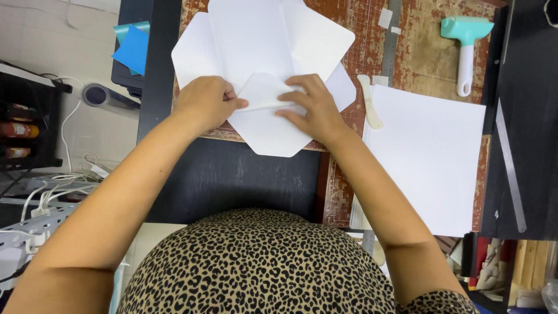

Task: Preparing paper for a cutting machine and folding the resulting cutout into an envelope

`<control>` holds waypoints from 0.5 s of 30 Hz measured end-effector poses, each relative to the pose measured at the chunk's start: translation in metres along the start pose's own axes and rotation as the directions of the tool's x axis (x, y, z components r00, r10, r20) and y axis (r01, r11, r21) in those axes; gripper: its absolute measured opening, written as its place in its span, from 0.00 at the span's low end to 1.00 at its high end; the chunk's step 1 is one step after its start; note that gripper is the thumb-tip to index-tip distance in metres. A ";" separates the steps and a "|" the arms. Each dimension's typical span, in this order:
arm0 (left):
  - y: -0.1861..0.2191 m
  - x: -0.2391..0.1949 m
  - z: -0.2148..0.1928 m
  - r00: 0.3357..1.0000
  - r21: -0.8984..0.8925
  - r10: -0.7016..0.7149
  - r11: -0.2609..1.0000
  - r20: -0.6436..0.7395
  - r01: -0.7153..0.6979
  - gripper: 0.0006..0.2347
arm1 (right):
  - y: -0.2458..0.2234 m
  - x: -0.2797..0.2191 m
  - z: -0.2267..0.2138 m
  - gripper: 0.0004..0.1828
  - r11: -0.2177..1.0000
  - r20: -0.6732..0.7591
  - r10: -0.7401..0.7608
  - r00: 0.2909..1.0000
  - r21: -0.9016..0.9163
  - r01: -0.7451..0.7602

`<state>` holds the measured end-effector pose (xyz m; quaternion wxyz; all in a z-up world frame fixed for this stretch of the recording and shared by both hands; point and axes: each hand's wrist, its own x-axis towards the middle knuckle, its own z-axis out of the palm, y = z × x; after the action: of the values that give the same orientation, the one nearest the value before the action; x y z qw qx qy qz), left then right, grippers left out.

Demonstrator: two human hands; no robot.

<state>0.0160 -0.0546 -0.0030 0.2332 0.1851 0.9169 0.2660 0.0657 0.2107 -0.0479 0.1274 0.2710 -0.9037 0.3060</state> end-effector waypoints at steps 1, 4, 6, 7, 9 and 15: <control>0.001 0.000 -0.004 1.000 -0.001 -0.002 1.000 -0.005 0.002 0.12 | -0.003 0.001 0.001 0.12 1.000 0.001 -0.006 1.000 0.000 0.006; 0.000 0.003 -0.012 0.998 -0.060 -0.030 0.998 0.053 0.033 0.13 | -0.006 0.001 0.004 0.18 0.995 -0.030 -0.044 0.999 -0.090 0.042; -0.007 0.010 -0.013 0.996 -0.192 -0.039 0.980 0.082 0.055 0.13 | 0.002 0.003 0.006 0.20 0.997 -0.063 -0.063 0.996 -0.047 0.060; -0.018 0.019 -0.007 0.996 -0.191 -0.040 0.980 0.076 0.054 0.13 | 0.004 0.004 0.005 0.20 0.997 -0.064 -0.069 0.996 -0.048 0.066; -0.040 0.038 0.004 0.994 -0.309 -0.044 0.948 0.104 0.074 0.13 | 0.010 0.005 0.002 0.22 0.999 -0.112 -0.037 0.993 0.004 0.037; -0.047 0.035 -0.003 0.997 -0.391 -0.060 0.918 0.049 0.074 0.12 | 0.027 0.004 -0.004 0.14 0.993 -0.171 0.109 0.979 0.071 -0.098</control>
<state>-0.0247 -0.0766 -0.0394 0.2911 0.1081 0.8464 0.4325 0.0474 0.2293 -0.0562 0.1814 0.1998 -0.8919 0.3629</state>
